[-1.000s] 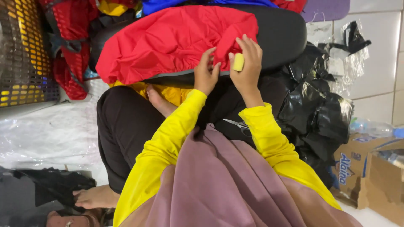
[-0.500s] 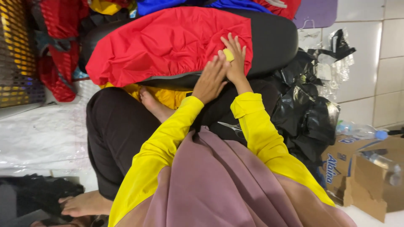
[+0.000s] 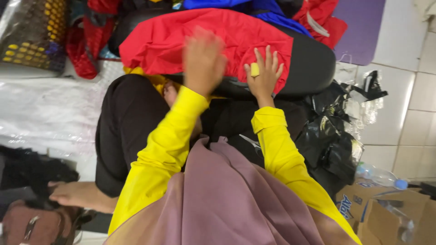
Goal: Cleaning a garment with a sponge, folding it, and packing it into plastic and shipping bags.
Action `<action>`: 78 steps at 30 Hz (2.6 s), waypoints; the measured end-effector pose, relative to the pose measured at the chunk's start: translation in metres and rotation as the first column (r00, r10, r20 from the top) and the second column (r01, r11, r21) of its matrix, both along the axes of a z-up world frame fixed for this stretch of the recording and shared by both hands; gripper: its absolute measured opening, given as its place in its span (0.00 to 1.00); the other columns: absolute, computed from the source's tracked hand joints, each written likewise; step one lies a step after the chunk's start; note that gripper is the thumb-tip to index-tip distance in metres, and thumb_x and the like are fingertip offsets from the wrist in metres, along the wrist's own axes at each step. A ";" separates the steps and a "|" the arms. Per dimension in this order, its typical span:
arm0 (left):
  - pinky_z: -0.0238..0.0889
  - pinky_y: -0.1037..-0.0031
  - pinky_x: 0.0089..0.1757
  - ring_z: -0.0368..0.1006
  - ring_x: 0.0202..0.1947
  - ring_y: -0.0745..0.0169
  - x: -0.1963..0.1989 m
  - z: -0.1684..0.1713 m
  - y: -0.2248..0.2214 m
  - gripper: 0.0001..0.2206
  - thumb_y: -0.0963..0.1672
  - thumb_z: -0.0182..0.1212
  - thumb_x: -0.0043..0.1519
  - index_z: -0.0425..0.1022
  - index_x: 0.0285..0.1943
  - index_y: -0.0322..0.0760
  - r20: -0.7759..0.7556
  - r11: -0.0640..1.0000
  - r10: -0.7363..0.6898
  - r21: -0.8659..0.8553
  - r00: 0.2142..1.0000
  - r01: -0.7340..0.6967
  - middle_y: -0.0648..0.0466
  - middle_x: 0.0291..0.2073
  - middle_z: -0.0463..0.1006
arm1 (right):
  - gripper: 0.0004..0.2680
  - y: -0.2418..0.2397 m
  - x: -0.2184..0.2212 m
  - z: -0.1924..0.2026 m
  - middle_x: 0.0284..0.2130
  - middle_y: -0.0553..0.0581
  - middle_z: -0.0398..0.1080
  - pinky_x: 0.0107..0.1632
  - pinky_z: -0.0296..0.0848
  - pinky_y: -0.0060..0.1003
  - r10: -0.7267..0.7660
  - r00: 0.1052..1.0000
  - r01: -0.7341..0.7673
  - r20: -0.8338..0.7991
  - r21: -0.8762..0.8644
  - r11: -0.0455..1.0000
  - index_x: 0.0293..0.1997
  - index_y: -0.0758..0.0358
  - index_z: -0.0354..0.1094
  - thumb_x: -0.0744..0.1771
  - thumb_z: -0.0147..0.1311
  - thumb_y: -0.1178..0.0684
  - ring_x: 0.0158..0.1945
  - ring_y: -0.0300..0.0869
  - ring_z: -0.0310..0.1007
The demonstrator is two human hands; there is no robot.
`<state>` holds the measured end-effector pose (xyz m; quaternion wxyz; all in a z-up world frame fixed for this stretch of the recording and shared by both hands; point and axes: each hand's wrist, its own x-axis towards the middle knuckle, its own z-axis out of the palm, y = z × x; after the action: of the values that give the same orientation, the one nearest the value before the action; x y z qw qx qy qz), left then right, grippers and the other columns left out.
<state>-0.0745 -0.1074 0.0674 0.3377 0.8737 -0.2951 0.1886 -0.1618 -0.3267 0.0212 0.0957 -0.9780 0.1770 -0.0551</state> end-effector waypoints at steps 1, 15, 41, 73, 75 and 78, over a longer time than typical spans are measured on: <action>0.53 0.37 0.60 0.58 0.67 0.30 0.011 -0.006 0.033 0.17 0.44 0.65 0.59 0.74 0.57 0.40 0.001 1.000 0.007 0.012 1.000 -0.007 0.40 0.62 0.71 | 0.22 0.003 -0.001 0.001 0.75 0.54 0.48 0.69 0.41 0.71 0.007 1.000 -0.007 0.001 0.012 1.000 0.73 0.41 0.60 0.70 0.45 0.32 0.77 0.58 0.41; 0.54 0.63 0.35 0.64 0.32 0.56 0.040 -0.054 0.208 0.12 0.44 0.67 0.69 0.71 0.35 0.37 -0.369 0.955 0.162 -0.173 0.915 -0.239 0.51 0.28 0.70 | 0.35 0.003 -0.005 0.007 0.75 0.54 0.46 0.68 0.44 0.75 0.025 0.998 -0.023 0.052 -0.041 0.999 0.75 0.45 0.57 0.64 0.53 0.16 0.76 0.60 0.43; 0.40 0.42 0.69 0.45 0.74 0.25 -0.046 -0.062 -0.043 0.31 0.46 0.63 0.59 0.55 0.72 0.45 -0.120 0.892 -0.195 0.391 0.974 0.227 0.35 0.73 0.54 | 0.25 0.012 -0.002 0.010 0.73 0.55 0.52 0.68 0.45 0.74 -0.038 0.997 0.040 0.075 -0.030 0.999 0.71 0.44 0.60 0.66 0.53 0.34 0.75 0.59 0.47; 0.60 0.57 0.61 0.70 0.63 0.46 -0.044 -0.148 -0.077 0.12 0.48 0.57 0.69 0.78 0.59 0.51 0.211 0.968 -0.247 0.003 0.946 0.252 0.49 0.62 0.74 | 0.15 -0.062 0.026 -0.002 0.32 0.51 0.60 0.38 0.63 0.49 0.240 0.911 -0.140 0.336 -0.295 0.945 0.45 0.53 0.59 0.72 0.42 0.32 0.38 0.53 0.63; 0.60 0.56 0.62 0.70 0.63 0.44 -0.043 -0.158 -0.079 0.10 0.48 0.56 0.68 0.79 0.55 0.49 0.285 0.970 -0.232 0.000 0.930 0.242 0.47 0.59 0.75 | 0.20 -0.033 0.025 -0.018 0.33 0.57 0.60 0.38 0.65 0.48 0.598 0.774 -0.556 0.209 -0.226 0.800 0.48 0.58 0.62 0.71 0.39 0.29 0.37 0.54 0.66; 0.56 0.45 0.64 0.72 0.59 0.48 -0.045 -0.154 -0.080 0.13 0.49 0.52 0.72 0.76 0.61 0.48 0.326 0.980 -0.183 -0.015 0.927 0.198 0.47 0.64 0.73 | 0.19 -0.055 0.034 -0.035 0.34 0.59 0.64 0.39 0.70 0.49 0.540 0.821 -0.511 0.189 -0.181 0.840 0.48 0.59 0.65 0.72 0.46 0.31 0.38 0.56 0.71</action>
<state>-0.1195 -0.1873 -0.0862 0.3220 0.7899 -0.4252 0.3025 -0.1277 -0.3817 -0.0142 0.0671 -0.9794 -0.1158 -0.1513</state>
